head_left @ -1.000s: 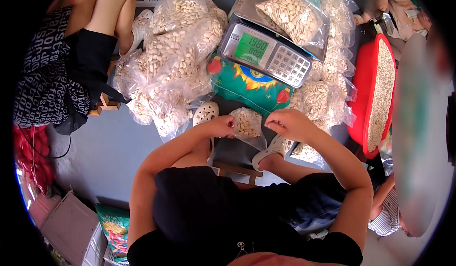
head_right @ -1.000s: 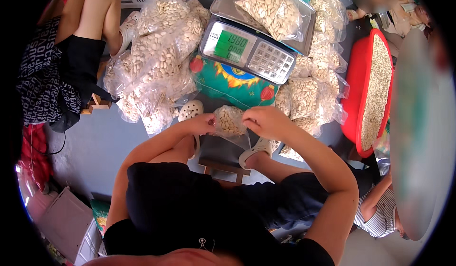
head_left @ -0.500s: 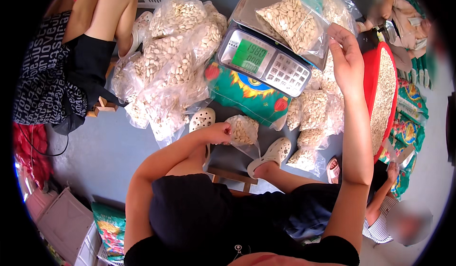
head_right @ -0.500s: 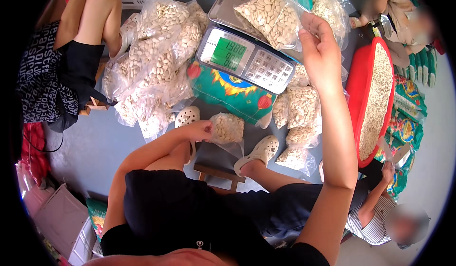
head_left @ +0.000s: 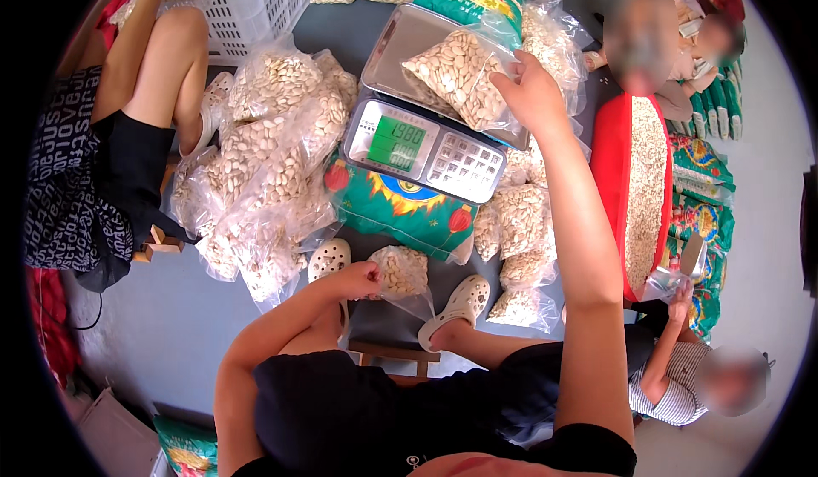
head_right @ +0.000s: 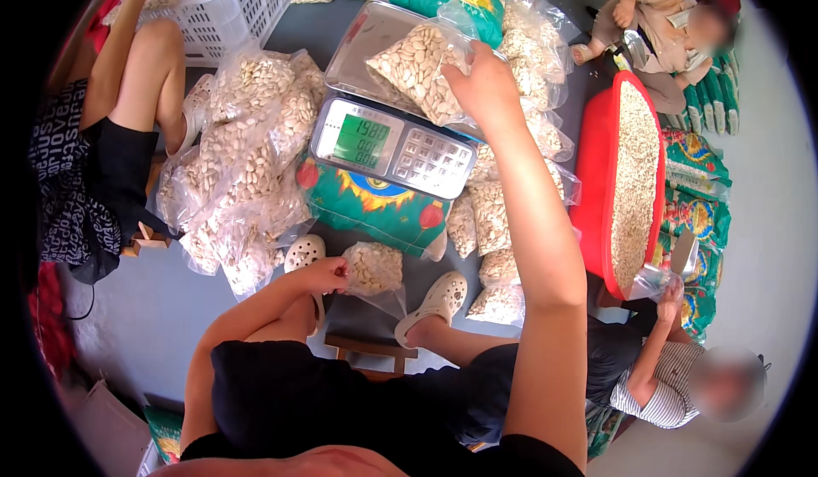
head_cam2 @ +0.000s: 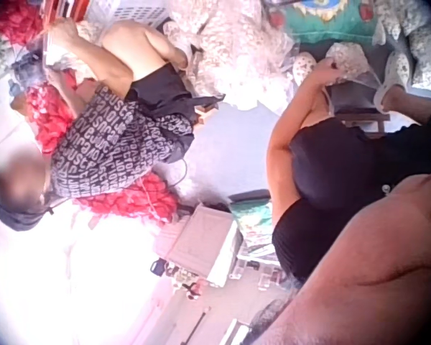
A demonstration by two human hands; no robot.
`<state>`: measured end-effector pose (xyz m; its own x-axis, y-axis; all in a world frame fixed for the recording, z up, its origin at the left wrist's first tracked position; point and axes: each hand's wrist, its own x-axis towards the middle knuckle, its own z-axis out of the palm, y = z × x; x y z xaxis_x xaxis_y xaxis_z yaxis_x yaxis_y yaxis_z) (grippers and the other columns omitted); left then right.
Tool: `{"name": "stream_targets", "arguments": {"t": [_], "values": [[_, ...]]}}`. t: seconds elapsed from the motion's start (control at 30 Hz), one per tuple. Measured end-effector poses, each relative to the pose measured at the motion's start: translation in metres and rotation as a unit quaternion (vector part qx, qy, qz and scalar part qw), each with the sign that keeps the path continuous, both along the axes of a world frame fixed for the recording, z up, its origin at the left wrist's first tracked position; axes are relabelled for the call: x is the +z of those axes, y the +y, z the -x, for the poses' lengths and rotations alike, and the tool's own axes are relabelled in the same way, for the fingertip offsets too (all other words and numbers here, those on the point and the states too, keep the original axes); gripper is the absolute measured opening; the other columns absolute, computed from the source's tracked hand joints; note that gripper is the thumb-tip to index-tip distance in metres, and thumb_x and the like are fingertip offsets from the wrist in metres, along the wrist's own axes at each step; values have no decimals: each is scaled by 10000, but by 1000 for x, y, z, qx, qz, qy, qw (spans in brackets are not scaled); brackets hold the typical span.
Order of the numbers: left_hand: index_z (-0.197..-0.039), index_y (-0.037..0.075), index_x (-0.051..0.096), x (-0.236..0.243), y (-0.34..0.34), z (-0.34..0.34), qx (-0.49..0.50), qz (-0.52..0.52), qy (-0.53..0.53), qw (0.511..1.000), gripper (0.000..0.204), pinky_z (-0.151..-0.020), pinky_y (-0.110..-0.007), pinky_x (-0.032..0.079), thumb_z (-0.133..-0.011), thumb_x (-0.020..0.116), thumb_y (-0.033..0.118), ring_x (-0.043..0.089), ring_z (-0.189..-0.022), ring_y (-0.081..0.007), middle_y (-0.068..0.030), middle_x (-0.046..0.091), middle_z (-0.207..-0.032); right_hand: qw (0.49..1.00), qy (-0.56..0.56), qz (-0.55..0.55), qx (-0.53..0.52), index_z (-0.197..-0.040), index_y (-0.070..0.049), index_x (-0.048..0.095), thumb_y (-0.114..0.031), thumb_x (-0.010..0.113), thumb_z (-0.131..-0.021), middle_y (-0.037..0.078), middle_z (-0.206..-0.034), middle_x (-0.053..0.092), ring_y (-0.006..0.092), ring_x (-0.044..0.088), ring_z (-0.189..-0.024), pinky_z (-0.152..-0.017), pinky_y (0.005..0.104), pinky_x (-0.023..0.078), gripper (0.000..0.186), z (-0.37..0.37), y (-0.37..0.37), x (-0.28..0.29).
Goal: The person scoops peanuts from a large red sack into small plastic bags, weighs each bag on a digital scale, and places the weighed bags on the table. The process is repeated continuously with multiple bags.
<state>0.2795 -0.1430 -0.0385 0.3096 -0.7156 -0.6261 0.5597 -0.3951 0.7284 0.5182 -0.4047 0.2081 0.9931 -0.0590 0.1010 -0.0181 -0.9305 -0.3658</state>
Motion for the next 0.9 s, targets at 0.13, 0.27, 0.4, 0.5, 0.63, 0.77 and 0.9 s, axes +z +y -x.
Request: {"name": "stream_targets", "arguments": {"t": [0.13, 0.27, 0.4, 0.5, 0.63, 0.77, 0.9], "values": [[-818, 47, 487, -13, 3, 3, 13, 17, -5, 1000, 145, -437, -259, 407, -738, 595, 103, 531, -526, -125, -65, 590, -672, 981, 89, 172, -29, -1145, 34, 542, -386, 614, -771, 240, -1020, 620, 359, 605, -947, -847, 399, 466, 567, -9, 12, 9], [-822, 47, 494, -10, 2, 4, 26, 23, 12, 999, 148, -435, -259, 408, -731, 598, 100, 531, -520, -123, -61, 586, -669, 959, 163, 230, -2, -945, -28, 654, -323, 547, -797, 189, -1072, 616, 343, 587, -1002, -863, 413, 466, 347, -28, 11, 1], [-819, 51, 493, -4, 4, 1, 16, 5, 22, 1000, 144, -437, -262, 409, -734, 598, 102, 533, -530, -122, -58, 584, -671, 969, 109, 221, 17, -929, -52, 660, -248, 533, -806, 176, -999, 638, 341, 596, -966, -838, 420, 471, 264, -23, 38, 4], [-814, 55, 491, 2, 3, -4, -6, 0, 13, 1000, 133, -441, -265, 412, -745, 592, 106, 540, -547, -122, -59, 585, -675, 978, 91, 180, 46, -905, -61, 665, -214, 533, -808, 166, -944, 650, 336, 605, -928, -811, 427, 473, 224, -11, 59, 9], [-819, 55, 489, -3, 3, -1, 6, 18, 1, 1000, 131, -441, -266, 413, -758, 588, 116, 554, -564, -124, -66, 586, -676, 974, 160, -145, 75, -902, -56, 673, -202, 532, -818, 184, -894, 652, 300, 623, -872, -763, 401, 475, 220, -16, 36, -29], [-828, 49, 487, -17, 3, 4, 19, 31, -4, 999, 141, -443, -267, 416, -774, 591, 127, 576, -589, -130, -69, 587, -683, 931, 210, -296, -39, -935, -46, 670, -164, 536, -814, 180, -962, 647, 293, 608, -931, -780, 354, 469, 215, -29, -7, -49], [-836, 43, 488, -14, 5, 4, 5, 25, -4, 1000, 146, -449, -266, 422, -783, 591, 131, 598, -615, -138, -67, 583, -694, 976, 184, 115, 6, -1018, -10, 632, -141, 559, -801, 206, -1115, 594, 347, 552, -1066, -853, 373, 458, 264, -37, -16, -47]]}}
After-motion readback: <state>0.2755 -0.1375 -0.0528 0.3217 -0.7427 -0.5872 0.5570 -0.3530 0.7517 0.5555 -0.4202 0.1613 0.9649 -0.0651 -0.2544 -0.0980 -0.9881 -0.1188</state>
